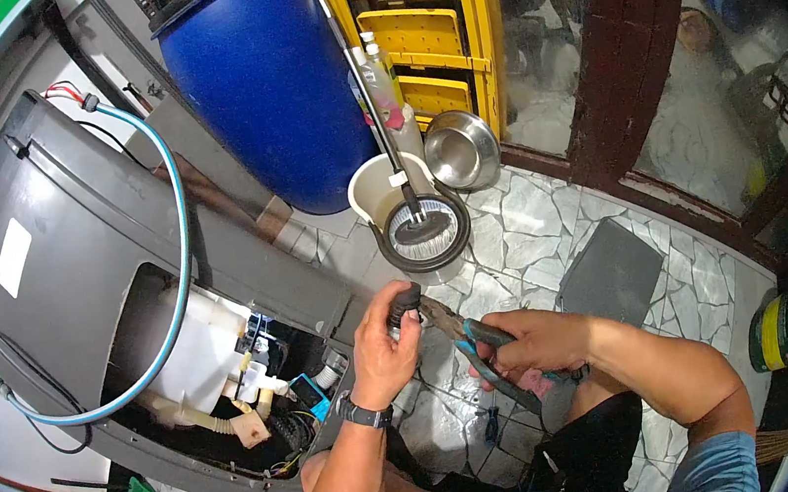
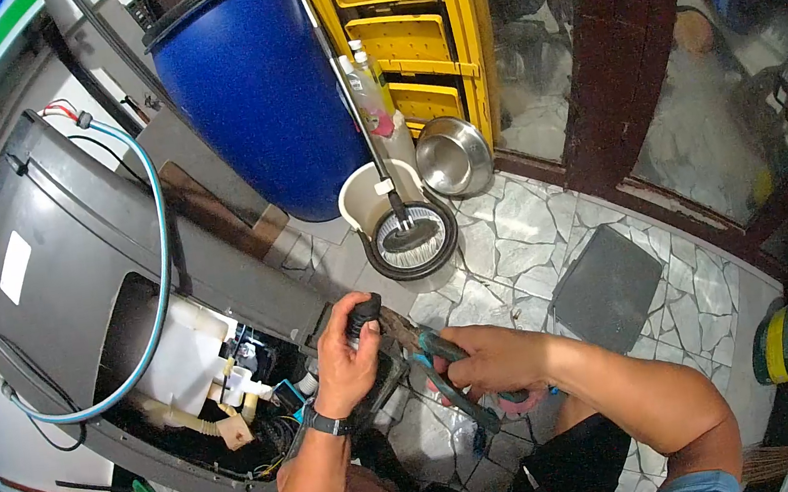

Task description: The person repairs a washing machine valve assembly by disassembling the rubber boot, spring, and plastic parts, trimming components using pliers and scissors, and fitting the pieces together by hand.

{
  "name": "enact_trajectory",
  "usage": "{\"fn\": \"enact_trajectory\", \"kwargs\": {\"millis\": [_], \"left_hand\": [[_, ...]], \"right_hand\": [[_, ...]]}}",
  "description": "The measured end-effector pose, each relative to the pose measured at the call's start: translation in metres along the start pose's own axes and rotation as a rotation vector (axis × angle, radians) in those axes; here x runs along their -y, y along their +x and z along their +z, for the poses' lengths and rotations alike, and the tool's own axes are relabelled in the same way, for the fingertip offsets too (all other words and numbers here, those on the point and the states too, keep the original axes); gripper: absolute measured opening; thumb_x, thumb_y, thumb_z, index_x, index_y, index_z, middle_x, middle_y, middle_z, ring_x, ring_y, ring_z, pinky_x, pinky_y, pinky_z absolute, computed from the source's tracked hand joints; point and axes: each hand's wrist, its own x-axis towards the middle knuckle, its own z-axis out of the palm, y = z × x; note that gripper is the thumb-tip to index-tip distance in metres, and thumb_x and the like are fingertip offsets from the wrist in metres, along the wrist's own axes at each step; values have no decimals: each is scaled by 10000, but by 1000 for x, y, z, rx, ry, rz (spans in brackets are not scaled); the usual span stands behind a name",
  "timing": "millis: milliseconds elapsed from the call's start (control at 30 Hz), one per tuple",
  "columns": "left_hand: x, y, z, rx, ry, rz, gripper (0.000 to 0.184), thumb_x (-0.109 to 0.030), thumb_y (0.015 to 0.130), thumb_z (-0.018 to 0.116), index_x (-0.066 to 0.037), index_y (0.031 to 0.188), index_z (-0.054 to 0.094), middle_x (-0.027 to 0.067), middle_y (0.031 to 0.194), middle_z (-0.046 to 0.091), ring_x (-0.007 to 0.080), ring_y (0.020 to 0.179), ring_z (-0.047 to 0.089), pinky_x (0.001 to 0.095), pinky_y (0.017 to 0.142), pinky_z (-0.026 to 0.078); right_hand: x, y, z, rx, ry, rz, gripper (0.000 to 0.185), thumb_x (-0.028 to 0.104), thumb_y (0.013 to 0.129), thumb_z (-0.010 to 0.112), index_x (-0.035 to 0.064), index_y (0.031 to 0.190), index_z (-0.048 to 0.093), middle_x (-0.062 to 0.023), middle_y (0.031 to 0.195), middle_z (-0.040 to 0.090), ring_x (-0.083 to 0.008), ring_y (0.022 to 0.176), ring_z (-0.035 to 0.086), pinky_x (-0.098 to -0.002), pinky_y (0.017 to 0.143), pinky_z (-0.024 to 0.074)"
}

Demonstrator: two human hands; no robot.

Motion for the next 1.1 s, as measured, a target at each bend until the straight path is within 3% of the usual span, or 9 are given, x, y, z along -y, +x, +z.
{"fn": "enact_trajectory", "kwargs": {"millis": [133, 200, 300, 467, 633, 733, 800, 933, 1100], "left_hand": [[-2, -2, -3, -1, -63, -40, 334, -82, 937, 623, -54, 1269, 598, 168, 1025, 704, 288, 924, 699, 360, 865, 530], [-1, -2, -4, 29, -86, -63, 347, -39, 936, 614, -56, 1279, 572, 42, 1048, 630, 138, 886, 589, 285, 843, 494], [0, -4, 0, -30, -189, -165, 339, -82, 935, 615, -62, 1273, 591, 117, 1082, 684, 218, 978, 662, 345, 909, 510], [10, 1, 0, -5, -303, -109, 321, -177, 986, 590, -94, 1296, 580, 39, 1111, 638, 153, 943, 606, 298, 844, 498], [3, 3, -9, 79, -542, -482, 321, -228, 1032, 554, -117, 1333, 572, 28, 1161, 621, 128, 993, 589, 274, 872, 487], [12, 2, -11, 84, -503, -460, 358, -240, 1034, 565, -84, 1357, 577, 37, 1176, 660, 206, 1048, 634, 345, 955, 499], [29, 4, -13, 97, -213, -97, 369, -219, 1026, 563, -81, 1368, 573, 40, 1226, 656, 210, 1081, 637, 352, 958, 505], [11, 6, -20, 38, -66, -69, 393, -191, 1005, 577, -60, 1375, 566, 71, 1288, 645, 214, 1140, 626, 347, 991, 492], [26, 5, -25, 101, -722, -392, 443, -144, 951, 610, -63, 1381, 541, 110, 1231, 652, 237, 1103, 662, 385, 953, 528]], "right_hand": [[-9, -3, 0, 26, -69, -74, 259, 51, 887, 590, 10, 1133, 522, -76, 975, 662, -102, 779, 595, -252, 649, 494], [-15, -1, 4, -14, -42, -108, 225, 44, 882, 585, 21, 1100, 533, -75, 974, 660, -99, 765, 586, -247, 644, 486], [-11, -5, 11, -63, -217, -44, 161, 51, 907, 553, 29, 1062, 514, -56, 888, 608, -144, 812, 631, -308, 733, 525], [-50, 12, 16, -107, -117, -217, 191, -4, 873, 544, 35, 1059, 538, -33, 869, 582, -133, 778, 572, -282, 728, 482], [-59, 20, 9, -64, -123, -288, 301, 46, 887, 575, 19, 1186, 541, -79, 1051, 664, -137, 938, 636, -284, 814, 505], [-37, 4, 4, 5, 93, -91, 331, 115, 943, 654, 29, 1246, 551, -93, 1129, 660, -185, 1037, 662, -350, 878, 563], [-37, 5, -3, 71, 164, -77, 381, 130, 941, 665, 33, 1287, 540, -109, 1182, 653, -203, 1089, 659, -370, 901, 566], [-34, 0, -13, 219, 377, -55, 519, 168, 928, 689, 42, 1394, 496, -160, 1330, 604, -255, 1197, 647, -406, 939, 570], [-58, 9, -5, 485, 762, -105, 584, 144, 938, 651, 44, 1465, 421, -245, 1496, 487, -389, 1341, 551, -550, 1034, 518]]}}
